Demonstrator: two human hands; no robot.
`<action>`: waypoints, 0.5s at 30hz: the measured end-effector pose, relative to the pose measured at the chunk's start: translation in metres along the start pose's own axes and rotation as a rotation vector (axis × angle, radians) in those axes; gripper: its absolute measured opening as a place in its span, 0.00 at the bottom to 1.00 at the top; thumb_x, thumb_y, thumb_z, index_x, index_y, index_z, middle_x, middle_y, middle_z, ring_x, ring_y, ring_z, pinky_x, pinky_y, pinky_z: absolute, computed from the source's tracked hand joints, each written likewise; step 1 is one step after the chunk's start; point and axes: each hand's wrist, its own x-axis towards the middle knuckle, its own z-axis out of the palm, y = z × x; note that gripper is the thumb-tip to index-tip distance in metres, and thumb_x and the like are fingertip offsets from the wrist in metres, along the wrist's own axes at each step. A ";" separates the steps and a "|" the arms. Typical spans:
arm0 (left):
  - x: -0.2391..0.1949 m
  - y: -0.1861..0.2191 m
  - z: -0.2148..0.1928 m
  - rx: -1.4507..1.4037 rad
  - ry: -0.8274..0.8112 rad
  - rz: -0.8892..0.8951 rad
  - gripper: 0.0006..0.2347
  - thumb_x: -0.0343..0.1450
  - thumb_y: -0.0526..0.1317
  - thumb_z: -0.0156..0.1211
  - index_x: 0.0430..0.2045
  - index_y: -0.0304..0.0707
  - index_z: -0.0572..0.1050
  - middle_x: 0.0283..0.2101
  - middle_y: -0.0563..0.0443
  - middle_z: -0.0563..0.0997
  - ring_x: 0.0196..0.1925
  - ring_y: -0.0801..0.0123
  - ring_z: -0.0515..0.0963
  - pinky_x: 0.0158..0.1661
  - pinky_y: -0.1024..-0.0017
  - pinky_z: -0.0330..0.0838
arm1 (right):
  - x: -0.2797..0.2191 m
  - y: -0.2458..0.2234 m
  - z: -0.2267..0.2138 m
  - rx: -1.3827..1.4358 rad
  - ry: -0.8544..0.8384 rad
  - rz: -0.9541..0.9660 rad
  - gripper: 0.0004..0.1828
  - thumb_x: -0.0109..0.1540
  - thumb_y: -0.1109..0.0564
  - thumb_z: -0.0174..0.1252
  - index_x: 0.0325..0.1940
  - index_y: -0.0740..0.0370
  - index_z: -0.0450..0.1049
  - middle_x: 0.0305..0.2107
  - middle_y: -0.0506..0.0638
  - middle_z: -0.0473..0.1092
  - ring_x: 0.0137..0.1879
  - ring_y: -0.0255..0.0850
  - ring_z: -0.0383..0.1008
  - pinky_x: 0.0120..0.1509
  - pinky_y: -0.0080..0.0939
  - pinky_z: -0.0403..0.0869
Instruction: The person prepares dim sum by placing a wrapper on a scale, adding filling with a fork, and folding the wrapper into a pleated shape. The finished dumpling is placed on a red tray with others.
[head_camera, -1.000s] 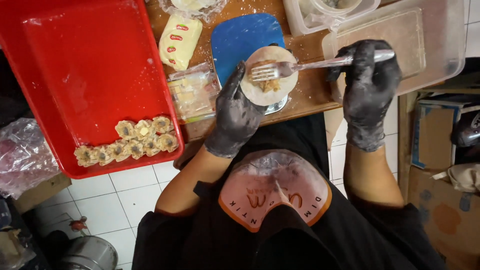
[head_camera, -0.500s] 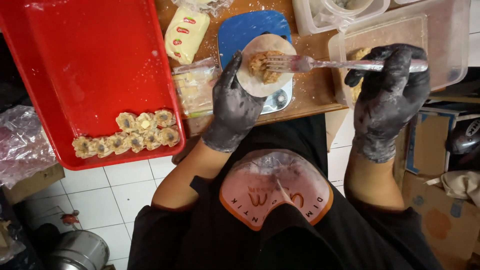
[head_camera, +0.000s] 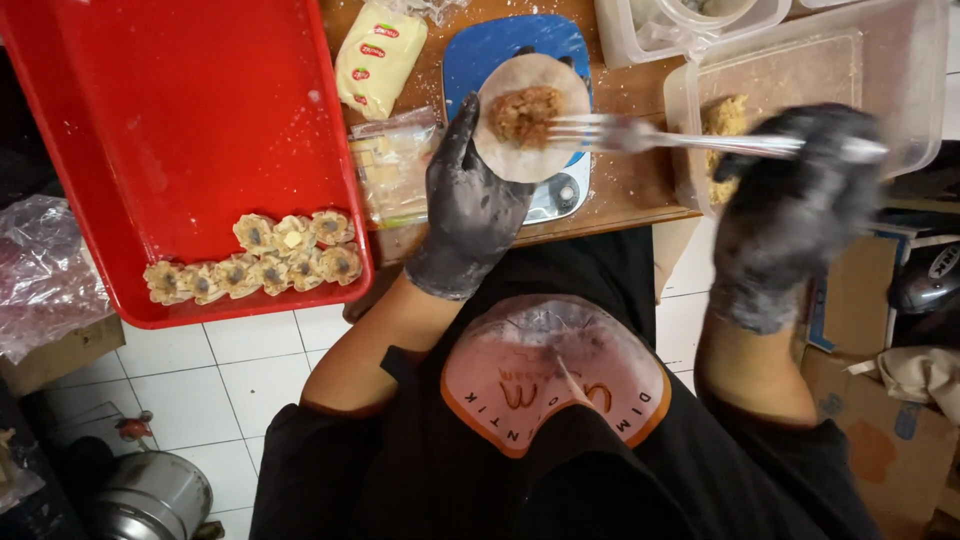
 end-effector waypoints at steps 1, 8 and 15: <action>0.000 -0.001 -0.004 0.019 -0.164 0.043 0.11 0.76 0.38 0.51 0.52 0.42 0.73 0.62 0.36 0.68 0.65 0.41 0.64 0.61 0.40 0.63 | -0.004 0.005 0.005 0.048 -0.006 0.139 0.04 0.70 0.58 0.46 0.44 0.60 0.65 0.37 0.56 0.64 0.39 0.53 0.70 0.28 0.46 0.71; -0.009 0.005 -0.026 1.298 -0.465 0.900 0.28 0.74 0.36 0.62 0.66 0.36 0.53 0.68 0.44 0.62 0.72 0.59 0.65 0.74 0.60 0.63 | -0.013 -0.009 0.029 -0.277 -0.167 0.235 0.10 0.73 0.59 0.45 0.42 0.69 0.64 0.33 0.61 0.68 0.27 0.51 0.72 0.30 0.46 0.74; -0.005 0.011 0.016 0.115 -0.127 0.132 0.14 0.73 0.36 0.56 0.51 0.30 0.70 0.59 0.31 0.69 0.64 0.44 0.65 0.59 0.46 0.69 | 0.005 0.022 -0.036 -1.051 0.029 -0.610 0.12 0.73 0.61 0.45 0.47 0.74 0.71 0.32 0.64 0.71 0.32 0.51 0.76 0.33 0.46 0.77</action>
